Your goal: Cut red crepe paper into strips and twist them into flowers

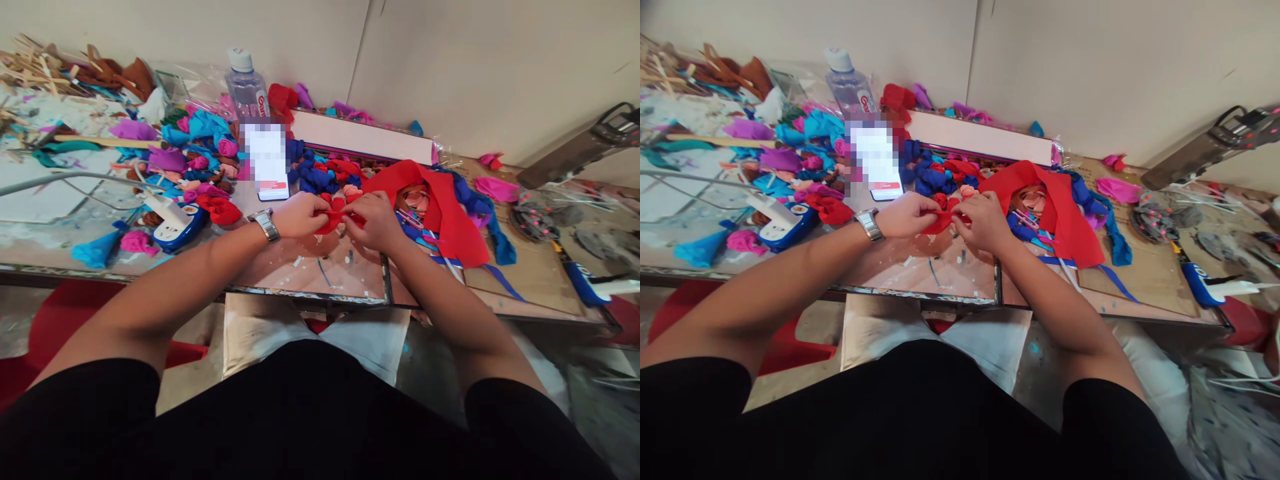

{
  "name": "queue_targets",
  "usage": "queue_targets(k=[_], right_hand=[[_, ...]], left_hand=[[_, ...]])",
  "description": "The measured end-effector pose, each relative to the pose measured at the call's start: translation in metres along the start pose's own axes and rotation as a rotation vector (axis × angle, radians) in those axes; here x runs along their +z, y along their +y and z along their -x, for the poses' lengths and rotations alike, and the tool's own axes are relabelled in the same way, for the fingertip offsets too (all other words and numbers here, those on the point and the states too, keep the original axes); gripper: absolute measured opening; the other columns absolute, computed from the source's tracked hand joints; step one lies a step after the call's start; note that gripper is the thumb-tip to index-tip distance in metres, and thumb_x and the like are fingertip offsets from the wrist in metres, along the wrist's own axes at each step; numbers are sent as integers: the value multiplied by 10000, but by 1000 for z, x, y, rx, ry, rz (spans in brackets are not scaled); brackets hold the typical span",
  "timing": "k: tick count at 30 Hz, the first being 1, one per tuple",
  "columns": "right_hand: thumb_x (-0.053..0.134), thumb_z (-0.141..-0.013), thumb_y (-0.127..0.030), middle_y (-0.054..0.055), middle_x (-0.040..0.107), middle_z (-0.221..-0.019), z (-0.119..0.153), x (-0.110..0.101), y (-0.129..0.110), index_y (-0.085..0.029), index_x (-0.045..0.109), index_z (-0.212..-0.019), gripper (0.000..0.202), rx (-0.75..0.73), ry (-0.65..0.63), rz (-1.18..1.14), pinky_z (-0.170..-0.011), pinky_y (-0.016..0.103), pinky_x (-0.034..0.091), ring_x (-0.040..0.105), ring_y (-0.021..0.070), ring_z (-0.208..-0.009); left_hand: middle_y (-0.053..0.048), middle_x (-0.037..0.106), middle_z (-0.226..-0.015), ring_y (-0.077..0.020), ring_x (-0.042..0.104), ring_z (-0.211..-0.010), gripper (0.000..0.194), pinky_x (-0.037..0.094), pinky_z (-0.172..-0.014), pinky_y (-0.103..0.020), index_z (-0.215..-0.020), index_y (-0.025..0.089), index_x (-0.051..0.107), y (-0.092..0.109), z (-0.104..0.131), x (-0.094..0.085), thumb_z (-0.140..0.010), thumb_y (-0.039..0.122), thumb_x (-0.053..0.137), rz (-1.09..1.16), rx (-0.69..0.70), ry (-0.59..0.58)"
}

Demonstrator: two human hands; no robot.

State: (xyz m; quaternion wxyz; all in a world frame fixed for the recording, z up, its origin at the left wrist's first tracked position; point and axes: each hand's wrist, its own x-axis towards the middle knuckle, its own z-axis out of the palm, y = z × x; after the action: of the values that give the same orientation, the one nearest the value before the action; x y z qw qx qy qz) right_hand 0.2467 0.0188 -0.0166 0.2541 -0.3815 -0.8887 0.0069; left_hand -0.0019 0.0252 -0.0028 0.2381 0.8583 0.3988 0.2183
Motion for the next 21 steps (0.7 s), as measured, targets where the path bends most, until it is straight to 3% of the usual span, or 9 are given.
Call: queue_targets(k=[3, 9, 15, 21], right_hand=[[644, -997, -332, 117, 868, -1041, 0, 0, -1, -214, 811, -1017, 205, -3, -3, -8, -1009, 509, 387, 733, 323, -1037], [641, -996, -327, 115, 866, -1029, 1, 0, -1, -213, 818, -1023, 212, -5, -7, -16, -1007, 505, 386, 731, 322, -1030], [632, -1022, -320, 107, 865, -1023, 0, 2, -2, -219, 824, -1023, 217, -29, -6, 2, -1004, 493, 384, 725, 311, -1028], [646, -1034, -345, 104, 865, -1022, 1, 2, -1, -219, 828, -1037, 222, -35, 33, 1, -997, 495, 395, 733, 309, -1008]], left_hand=[[5, 569, -643, -122, 446, -591, 283, 305, -625, -315, -766, 168, 708, 1, 1, 2, -870, 399, 583, -7, 18, 7], [16, 519, -584, -113, 402, -549, 241, 297, -612, -319, -698, 174, 666, 0, 0, 1, -849, 342, 583, -13, 3, -7], [-11, 676, -694, -128, 520, -617, 384, 347, -628, -295, -817, 163, 755, 0, 1, 4, -954, 473, 576, 31, 63, 47], [-24, 778, -776, -138, 614, -660, 347, 404, -658, -284, -897, 167, 820, -8, 1, 11, -948, 429, 598, 57, 77, 111]])
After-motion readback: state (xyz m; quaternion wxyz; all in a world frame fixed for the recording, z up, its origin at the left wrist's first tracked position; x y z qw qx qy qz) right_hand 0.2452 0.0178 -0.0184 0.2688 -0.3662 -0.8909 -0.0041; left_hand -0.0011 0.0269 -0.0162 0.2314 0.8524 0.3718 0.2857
